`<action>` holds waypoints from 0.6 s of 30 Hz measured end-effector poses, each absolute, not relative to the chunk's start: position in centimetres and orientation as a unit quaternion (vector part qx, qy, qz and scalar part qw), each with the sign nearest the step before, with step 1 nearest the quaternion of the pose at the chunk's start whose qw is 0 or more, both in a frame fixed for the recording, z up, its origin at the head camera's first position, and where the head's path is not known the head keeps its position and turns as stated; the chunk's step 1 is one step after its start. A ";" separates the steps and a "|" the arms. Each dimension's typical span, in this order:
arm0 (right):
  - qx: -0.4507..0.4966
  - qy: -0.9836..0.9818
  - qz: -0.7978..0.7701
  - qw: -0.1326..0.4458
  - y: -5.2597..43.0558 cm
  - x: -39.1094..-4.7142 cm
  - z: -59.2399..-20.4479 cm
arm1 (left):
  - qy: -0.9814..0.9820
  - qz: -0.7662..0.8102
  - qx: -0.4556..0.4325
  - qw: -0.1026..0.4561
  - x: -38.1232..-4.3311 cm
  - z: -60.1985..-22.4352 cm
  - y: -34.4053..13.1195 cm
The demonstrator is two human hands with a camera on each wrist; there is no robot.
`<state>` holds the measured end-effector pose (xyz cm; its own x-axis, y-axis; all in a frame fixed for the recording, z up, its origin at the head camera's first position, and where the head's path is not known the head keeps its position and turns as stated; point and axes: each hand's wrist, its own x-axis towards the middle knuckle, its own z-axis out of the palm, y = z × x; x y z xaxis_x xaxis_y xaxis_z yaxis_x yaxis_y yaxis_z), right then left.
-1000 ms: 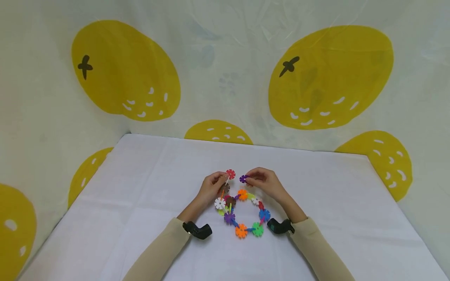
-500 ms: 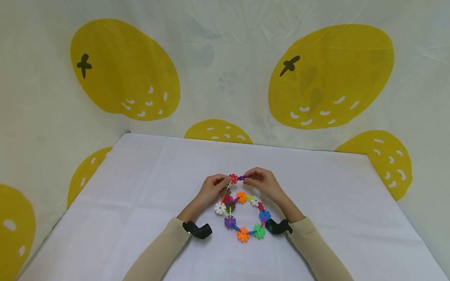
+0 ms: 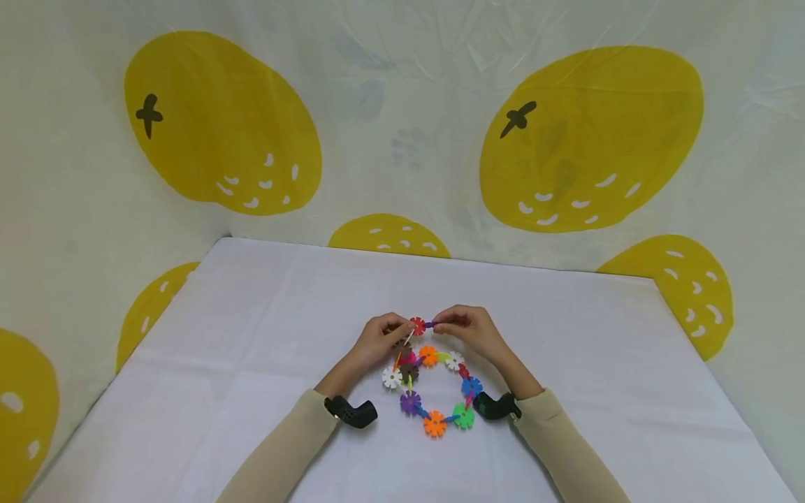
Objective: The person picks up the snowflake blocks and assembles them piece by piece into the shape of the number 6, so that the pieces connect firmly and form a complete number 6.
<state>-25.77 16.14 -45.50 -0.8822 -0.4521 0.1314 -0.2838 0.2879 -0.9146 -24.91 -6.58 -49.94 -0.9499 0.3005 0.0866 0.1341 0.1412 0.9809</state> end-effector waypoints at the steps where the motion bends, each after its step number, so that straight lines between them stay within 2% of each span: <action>1: -0.233 0.800 -0.547 0.076 16.0 -25.6 -45.2 | 0.756 0.635 0.146 0.065 -24.9 -49.9 -6.6; 5: -0.246 0.801 -0.542 0.070 16.0 -25.4 -45.0 | 0.768 0.621 0.144 0.069 -24.9 -49.8 -6.7; 11: -0.245 0.789 -0.560 0.066 16.5 -26.4 -47.2 | 0.773 0.613 0.151 0.067 -24.9 -49.5 -6.6; 18: -0.255 0.782 -0.565 0.067 16.7 -26.6 -47.7 | 0.777 0.603 0.166 0.067 -23.2 -46.3 -6.8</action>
